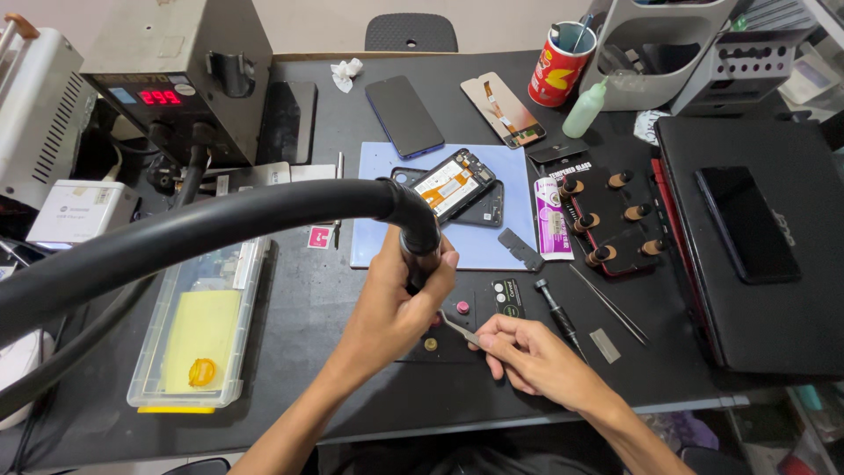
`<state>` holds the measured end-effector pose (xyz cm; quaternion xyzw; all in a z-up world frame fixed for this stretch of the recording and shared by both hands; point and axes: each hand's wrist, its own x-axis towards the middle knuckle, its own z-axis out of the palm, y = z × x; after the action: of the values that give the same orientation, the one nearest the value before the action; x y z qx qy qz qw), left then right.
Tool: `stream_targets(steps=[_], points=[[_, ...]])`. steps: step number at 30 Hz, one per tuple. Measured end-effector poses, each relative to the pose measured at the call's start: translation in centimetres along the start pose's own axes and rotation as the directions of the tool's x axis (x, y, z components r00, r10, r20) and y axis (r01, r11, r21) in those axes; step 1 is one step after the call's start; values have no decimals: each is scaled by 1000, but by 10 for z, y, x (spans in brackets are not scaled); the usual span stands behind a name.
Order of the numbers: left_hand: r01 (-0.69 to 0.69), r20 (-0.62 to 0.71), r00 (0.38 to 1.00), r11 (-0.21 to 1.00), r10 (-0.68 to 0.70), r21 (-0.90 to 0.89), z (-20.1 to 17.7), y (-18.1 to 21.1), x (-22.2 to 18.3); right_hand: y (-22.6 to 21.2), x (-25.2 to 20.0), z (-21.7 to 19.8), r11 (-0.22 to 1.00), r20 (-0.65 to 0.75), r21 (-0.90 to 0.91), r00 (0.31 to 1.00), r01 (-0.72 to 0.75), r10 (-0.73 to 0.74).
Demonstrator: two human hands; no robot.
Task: The person disassembles a smartphone, removes internal components using tweezers, applies heat with a heat gun, and replaces a screen panel.
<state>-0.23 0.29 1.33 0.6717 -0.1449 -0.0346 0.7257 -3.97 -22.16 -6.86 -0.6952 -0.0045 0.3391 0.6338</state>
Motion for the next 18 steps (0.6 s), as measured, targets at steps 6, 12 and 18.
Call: stream_targets(steps=[6, 12, 18], points=[[-86, 4, 996, 996, 86, -3, -3, 0, -1, -1, -2, -1, 1000, -7, 21, 1000, 17, -17], [-198, -23, 980, 979, 199, 45, -8, 3, -4, -7, -14, 8, 981, -223, -193, 973, 18, -62], [-179, -31, 983, 983, 180, 36, -10, 7, -3, -14, -30, 25, 707, -337, -699, 821, 109, -460]])
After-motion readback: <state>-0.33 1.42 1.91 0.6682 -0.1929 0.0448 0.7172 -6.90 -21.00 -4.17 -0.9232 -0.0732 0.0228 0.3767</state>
